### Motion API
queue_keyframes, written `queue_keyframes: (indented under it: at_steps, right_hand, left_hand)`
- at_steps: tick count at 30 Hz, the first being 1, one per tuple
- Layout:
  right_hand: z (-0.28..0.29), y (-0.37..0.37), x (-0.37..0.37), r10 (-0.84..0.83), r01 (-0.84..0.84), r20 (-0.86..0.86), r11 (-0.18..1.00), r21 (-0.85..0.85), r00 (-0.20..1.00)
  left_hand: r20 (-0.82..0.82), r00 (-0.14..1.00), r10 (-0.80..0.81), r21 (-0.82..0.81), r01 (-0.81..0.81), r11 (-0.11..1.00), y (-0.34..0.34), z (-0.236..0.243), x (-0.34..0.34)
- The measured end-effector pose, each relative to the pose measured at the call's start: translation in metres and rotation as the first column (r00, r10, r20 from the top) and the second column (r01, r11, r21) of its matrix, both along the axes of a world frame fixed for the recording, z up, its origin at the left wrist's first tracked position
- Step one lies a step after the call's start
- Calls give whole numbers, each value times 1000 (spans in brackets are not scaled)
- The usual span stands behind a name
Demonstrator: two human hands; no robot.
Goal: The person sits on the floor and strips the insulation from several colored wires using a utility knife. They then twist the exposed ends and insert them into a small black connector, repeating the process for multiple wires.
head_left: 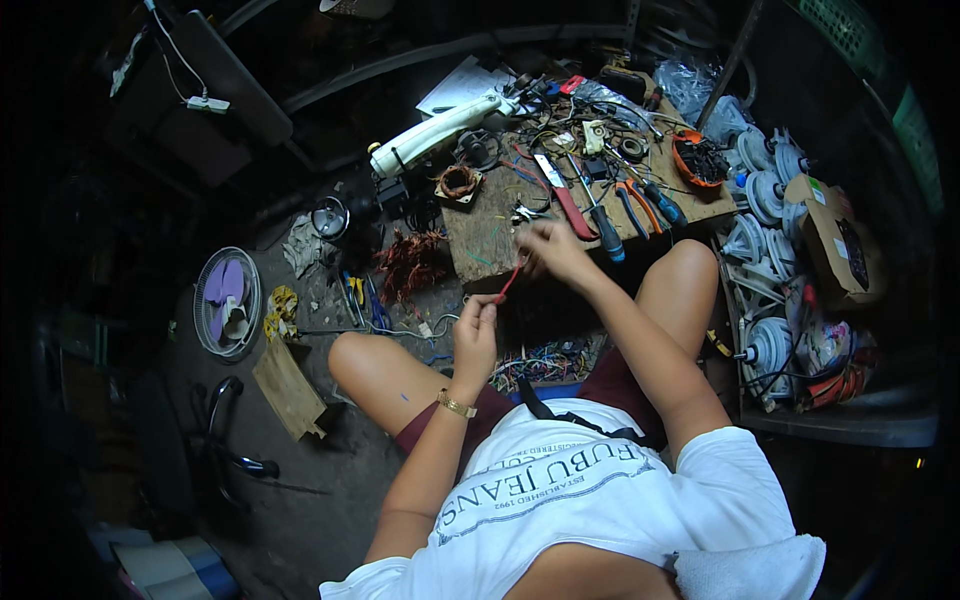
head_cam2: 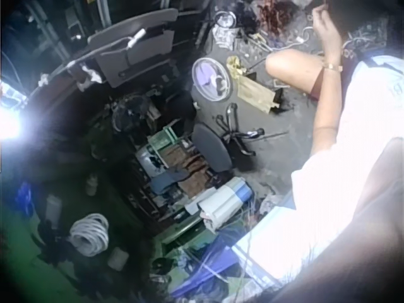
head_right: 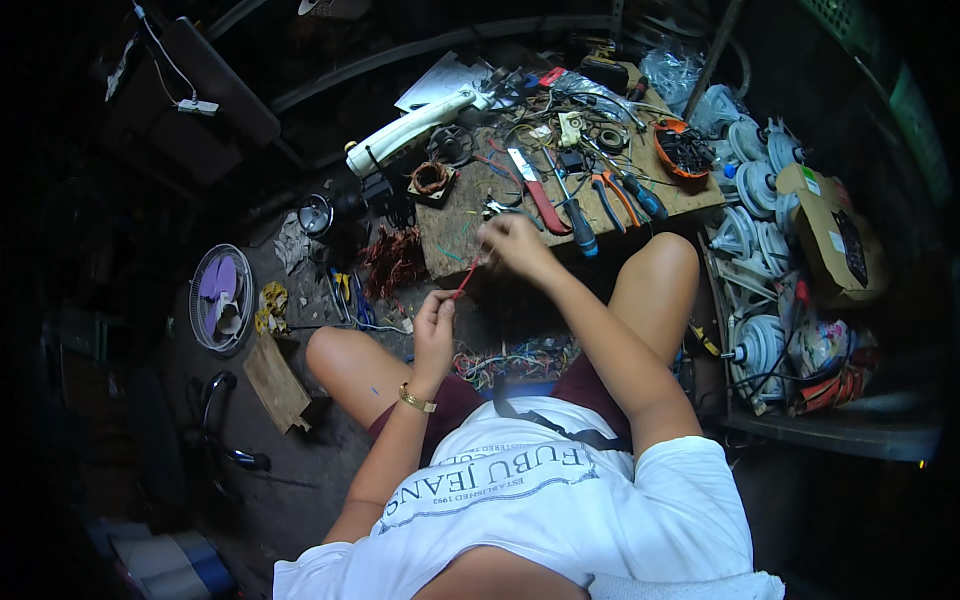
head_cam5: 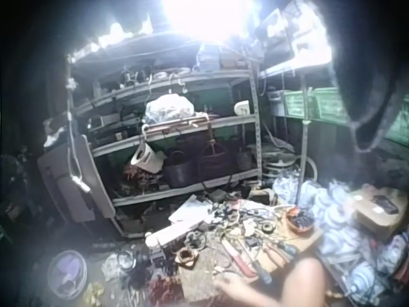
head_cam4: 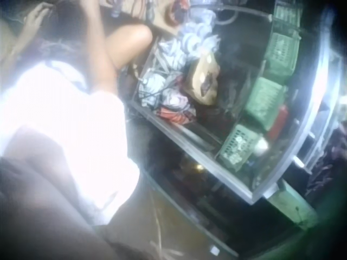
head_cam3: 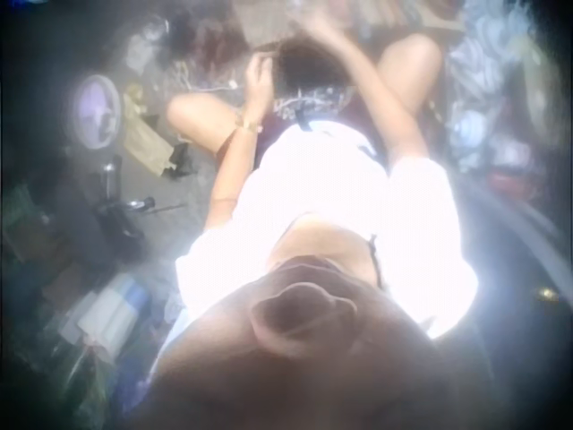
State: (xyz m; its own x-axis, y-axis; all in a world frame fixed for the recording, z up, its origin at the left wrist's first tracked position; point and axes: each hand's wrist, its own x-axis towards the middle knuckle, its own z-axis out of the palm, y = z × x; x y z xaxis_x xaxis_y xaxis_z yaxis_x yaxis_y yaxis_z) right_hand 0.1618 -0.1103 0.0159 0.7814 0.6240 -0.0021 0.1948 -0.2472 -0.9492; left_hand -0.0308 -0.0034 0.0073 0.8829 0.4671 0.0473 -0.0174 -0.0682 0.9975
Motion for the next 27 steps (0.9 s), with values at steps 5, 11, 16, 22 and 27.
queue_keyframes:
  at_steps: [5,11,16,22,27]
  right_hand:
    - [-17,9,72,-184,576,769,769,-275,612]
    - [-34,6,101,-112,470,610,748,-469,785]
    - [-26,1,73,-332,367,609,928,71,721]
    - [13,-32,-58,152,72,-491,910,408,858]
    - [30,-35,-79,88,63,-447,948,312,890]
  left_hand:
    - [-51,999,-2,-614,-30,789,-1,-1,0]
    - [3,999,-44,-642,36,766,-7,9,1]
    - [-63,998,-1,-518,-32,855,-4,11,-5]
    - [-13,998,59,-409,-59,911,-8,6,6]
    - [-21,998,66,-272,-69,960,-19,11,2]
